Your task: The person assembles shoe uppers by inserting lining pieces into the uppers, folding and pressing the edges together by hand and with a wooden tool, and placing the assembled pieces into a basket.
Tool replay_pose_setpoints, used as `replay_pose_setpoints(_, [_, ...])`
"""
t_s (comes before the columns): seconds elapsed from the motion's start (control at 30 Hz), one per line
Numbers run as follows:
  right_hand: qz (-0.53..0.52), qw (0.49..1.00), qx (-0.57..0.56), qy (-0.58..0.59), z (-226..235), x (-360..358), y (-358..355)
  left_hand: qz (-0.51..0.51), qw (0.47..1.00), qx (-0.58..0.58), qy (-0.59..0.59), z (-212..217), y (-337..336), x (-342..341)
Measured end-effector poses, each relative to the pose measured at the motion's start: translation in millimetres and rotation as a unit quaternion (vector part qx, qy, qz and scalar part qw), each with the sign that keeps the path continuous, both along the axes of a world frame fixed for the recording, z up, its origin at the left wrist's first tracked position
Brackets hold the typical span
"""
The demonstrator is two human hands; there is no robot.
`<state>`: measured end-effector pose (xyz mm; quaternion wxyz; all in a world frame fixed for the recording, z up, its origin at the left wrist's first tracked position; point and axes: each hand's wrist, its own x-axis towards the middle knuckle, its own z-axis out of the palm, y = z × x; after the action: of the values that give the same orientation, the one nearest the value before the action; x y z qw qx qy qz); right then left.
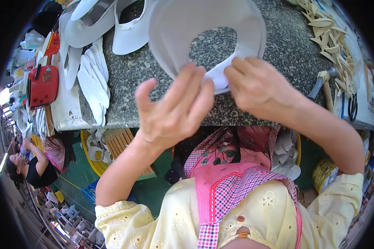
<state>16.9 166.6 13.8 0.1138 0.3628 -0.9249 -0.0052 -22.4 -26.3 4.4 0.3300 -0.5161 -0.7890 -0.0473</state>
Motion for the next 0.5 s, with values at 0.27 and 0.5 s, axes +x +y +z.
replay_pose_setpoints(0.27, [0.003,0.987,0.157,0.04,-5.6,15.1,-47.0,0.106,0.986,-0.049,-0.12,-24.4,-21.6,37.1])
replay_pose_setpoints(0.5, [-0.062,0.996,-0.059,0.021,-34.8,31.7,-55.9,0.009,0.956,0.015,-0.292,-34.7,-47.3,29.0])
